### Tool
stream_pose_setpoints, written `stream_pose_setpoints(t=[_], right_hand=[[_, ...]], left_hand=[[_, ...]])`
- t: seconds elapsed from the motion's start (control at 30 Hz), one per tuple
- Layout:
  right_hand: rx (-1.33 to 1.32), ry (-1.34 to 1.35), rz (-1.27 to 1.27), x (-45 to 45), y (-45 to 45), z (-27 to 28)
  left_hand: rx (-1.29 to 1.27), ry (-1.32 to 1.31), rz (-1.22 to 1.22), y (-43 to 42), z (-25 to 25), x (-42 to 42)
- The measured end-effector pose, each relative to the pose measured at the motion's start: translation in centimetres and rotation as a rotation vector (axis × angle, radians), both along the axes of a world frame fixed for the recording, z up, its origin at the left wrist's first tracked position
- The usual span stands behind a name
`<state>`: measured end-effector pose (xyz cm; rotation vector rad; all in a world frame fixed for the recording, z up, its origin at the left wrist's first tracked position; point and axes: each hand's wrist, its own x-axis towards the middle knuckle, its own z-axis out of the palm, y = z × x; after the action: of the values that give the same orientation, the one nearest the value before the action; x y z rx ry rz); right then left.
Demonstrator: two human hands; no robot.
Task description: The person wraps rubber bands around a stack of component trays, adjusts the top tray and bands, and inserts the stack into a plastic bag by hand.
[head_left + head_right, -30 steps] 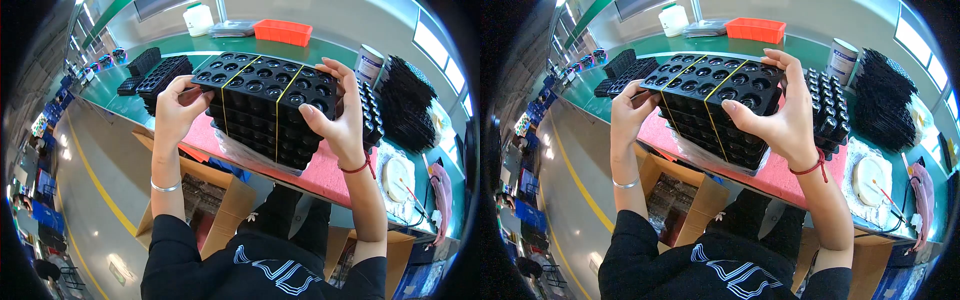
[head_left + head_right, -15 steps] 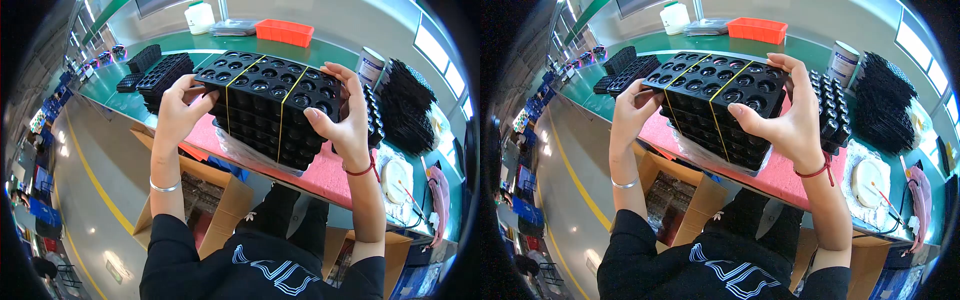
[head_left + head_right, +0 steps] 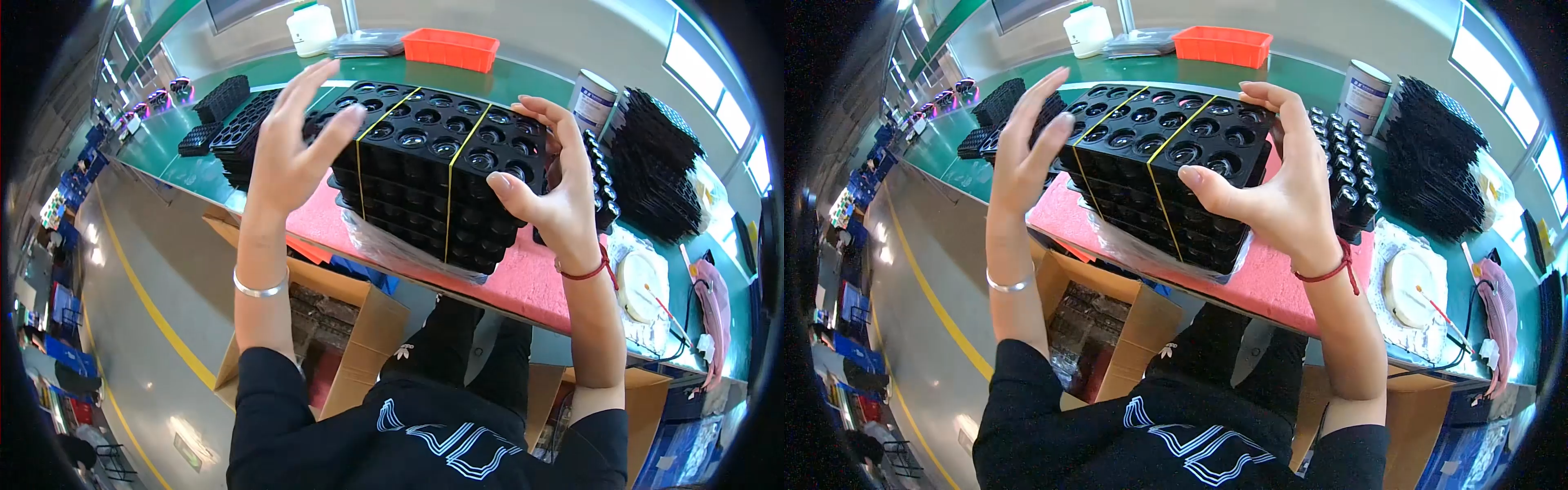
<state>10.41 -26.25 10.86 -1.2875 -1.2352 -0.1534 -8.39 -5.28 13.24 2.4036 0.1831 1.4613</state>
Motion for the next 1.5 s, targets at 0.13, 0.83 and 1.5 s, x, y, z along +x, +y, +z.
stream_pose_setpoints(t=[0.13, 0.83, 1.5], right_hand=[[0.013, 0.02, 0.005, -0.1, 0.1, -0.1], [0.033, -0.473, -0.493, -4.9, -5.1, -3.6], [0.082, -0.442, -0.76, -4.8, -2.0, -2.0]], left_hand=[[-0.007, 0.282, -0.063, -0.1, 0.8, 1.0], [0.358, 0.803, -0.319, -3.9, 7.2, 6.8], [0.39, 0.786, -0.396, -4.1, 6.2, 8.3]])
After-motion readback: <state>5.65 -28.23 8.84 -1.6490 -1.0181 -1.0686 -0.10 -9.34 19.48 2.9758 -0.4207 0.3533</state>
